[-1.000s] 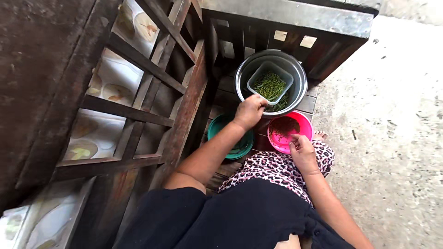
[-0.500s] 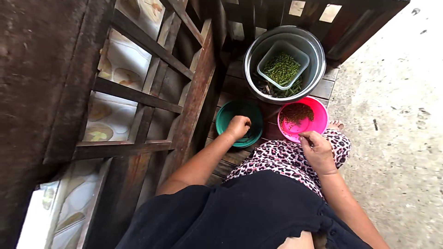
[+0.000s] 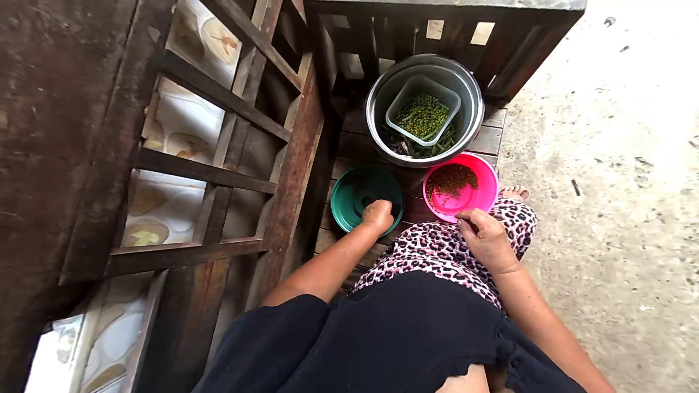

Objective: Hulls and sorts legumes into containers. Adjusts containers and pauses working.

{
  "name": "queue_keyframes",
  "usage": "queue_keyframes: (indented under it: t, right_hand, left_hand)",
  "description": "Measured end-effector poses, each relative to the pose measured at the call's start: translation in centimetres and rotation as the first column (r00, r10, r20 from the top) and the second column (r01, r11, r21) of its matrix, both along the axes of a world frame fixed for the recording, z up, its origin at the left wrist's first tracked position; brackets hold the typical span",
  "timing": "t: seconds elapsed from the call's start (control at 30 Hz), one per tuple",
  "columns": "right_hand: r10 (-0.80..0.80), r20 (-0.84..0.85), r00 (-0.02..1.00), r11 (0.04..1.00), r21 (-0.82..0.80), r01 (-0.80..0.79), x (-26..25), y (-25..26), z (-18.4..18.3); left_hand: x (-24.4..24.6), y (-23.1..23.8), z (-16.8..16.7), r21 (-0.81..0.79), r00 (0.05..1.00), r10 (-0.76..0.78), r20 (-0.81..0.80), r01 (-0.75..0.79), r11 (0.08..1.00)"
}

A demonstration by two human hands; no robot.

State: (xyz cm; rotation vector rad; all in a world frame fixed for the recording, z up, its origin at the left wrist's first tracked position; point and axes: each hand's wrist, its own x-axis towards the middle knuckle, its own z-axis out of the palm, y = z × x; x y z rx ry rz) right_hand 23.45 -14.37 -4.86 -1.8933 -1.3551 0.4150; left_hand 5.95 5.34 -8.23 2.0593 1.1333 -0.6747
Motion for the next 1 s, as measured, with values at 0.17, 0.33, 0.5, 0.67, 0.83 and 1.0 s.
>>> queue_keyframes:
  t: [0.17,0.33,0.5,0.67,0.83,1.0]
  right_hand:
    - [0.006,0.0,1.0,1.0,-0.017,-0.006,0.0,-0.6,-0.4]
    - [-0.01,-0.013,1.0,1.0,0.003,0.01,0.0,-0.7,0.7]
    - [-0.019,-0.067,0.998,0.999,0.032,0.021,-0.7,-0.6,1.7]
    - [-0.019,-0.137,0.99,0.999,0.028,0.023,-1.0,-0.8,2.2]
    - [-0.093,-0.287,0.953,0.995,-0.05,0.082,-1.1,-1.4,2.7]
    - [-0.16,-0.537,0.828,0.984,-0.152,0.091,-1.9,-0.5,3.8]
  left_hand:
    - [-0.3,-0.1,-0.5,0.023,0.999,-0.049,-0.022,0.05,0.998]
    - [-1.2,0.7,0.5,-0.255,0.87,0.362,0.334,-0.286,0.924]
    - [0.0,-1.2,6.4,-0.774,0.611,0.728,0.309,-0.284,0.567]
    - [1.7,-2.8,7.7,-0.857,0.625,0.722,0.296,-0.161,0.49]
    - [2.6,-3.9,6.7,-0.879,0.638,0.706,0.307,-0.093,0.467]
    - [3.5,-6.3,6.0,-0.855,0.556,0.755,0.348,-0.142,0.499]
